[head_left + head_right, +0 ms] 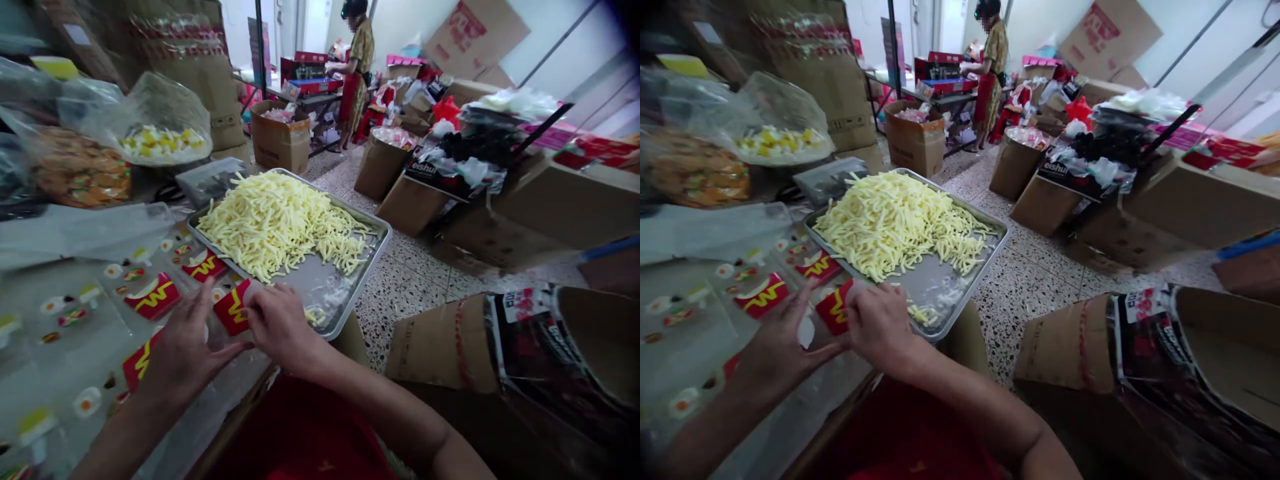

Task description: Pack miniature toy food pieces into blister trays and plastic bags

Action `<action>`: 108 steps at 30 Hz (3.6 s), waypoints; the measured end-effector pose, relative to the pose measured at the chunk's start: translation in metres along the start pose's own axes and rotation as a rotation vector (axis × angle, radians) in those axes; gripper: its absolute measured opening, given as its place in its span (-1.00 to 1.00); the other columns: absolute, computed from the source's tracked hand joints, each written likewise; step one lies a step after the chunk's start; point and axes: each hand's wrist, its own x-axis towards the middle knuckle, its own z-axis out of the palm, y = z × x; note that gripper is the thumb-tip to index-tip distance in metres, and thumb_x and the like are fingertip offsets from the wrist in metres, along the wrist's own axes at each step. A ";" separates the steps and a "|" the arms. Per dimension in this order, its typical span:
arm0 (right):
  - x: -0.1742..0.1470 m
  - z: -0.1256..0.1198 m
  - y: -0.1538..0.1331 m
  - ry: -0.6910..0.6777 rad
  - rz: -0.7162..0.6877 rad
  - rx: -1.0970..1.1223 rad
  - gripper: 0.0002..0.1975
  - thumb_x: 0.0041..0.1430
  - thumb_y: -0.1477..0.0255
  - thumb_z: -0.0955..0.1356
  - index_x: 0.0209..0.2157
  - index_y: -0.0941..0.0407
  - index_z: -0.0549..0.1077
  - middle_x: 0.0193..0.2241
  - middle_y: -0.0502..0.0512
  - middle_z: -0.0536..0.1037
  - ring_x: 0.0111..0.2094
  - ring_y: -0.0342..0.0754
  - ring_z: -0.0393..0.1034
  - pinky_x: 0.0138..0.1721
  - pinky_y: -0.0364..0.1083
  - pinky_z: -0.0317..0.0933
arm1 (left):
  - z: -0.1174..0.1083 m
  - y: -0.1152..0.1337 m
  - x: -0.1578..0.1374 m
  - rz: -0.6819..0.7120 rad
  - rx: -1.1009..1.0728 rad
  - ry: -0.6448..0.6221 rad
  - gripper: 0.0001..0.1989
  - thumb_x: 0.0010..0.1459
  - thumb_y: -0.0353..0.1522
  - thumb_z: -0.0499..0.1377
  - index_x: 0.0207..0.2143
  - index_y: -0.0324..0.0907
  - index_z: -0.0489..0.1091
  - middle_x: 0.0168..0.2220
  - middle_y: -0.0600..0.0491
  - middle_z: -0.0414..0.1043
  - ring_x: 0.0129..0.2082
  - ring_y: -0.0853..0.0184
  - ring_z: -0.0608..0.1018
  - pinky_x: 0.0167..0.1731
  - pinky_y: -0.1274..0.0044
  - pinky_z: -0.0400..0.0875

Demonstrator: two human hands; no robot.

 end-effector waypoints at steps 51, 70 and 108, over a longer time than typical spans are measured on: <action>0.041 -0.131 0.197 -0.416 -0.039 -0.370 -0.82 0.14 0.54 0.37 -0.39 0.05 0.64 -0.35 0.07 0.58 -0.30 -0.03 0.39 -0.27 -0.05 0.13 | 0.040 0.071 0.109 -0.018 -0.165 -0.246 -0.11 -0.04 -0.12 0.38 0.31 -0.19 0.19 0.15 -0.13 0.43 0.10 0.01 0.50 0.09 0.30 0.41; 0.008 -0.112 0.169 -0.323 -0.128 -0.150 -0.85 0.22 0.44 0.44 -0.16 0.12 0.61 -0.21 0.13 0.58 -0.23 -0.05 0.45 -0.22 -0.09 0.23 | 0.036 0.093 0.113 -0.010 -0.069 -0.302 -0.11 -0.01 -0.23 0.40 0.32 -0.29 0.17 0.20 -0.20 0.38 0.14 0.02 0.48 0.12 0.32 0.39; 0.023 -0.039 0.052 0.023 0.110 0.158 -0.77 0.20 0.60 0.21 -0.13 0.07 0.28 -0.11 0.17 0.45 -0.27 -0.03 0.35 -0.34 -0.09 0.19 | 0.064 0.076 0.091 -0.043 -0.497 0.006 -0.62 0.05 -0.35 0.23 -0.04 -0.15 0.36 -0.07 -0.07 0.49 -0.03 0.11 0.54 0.03 0.30 0.47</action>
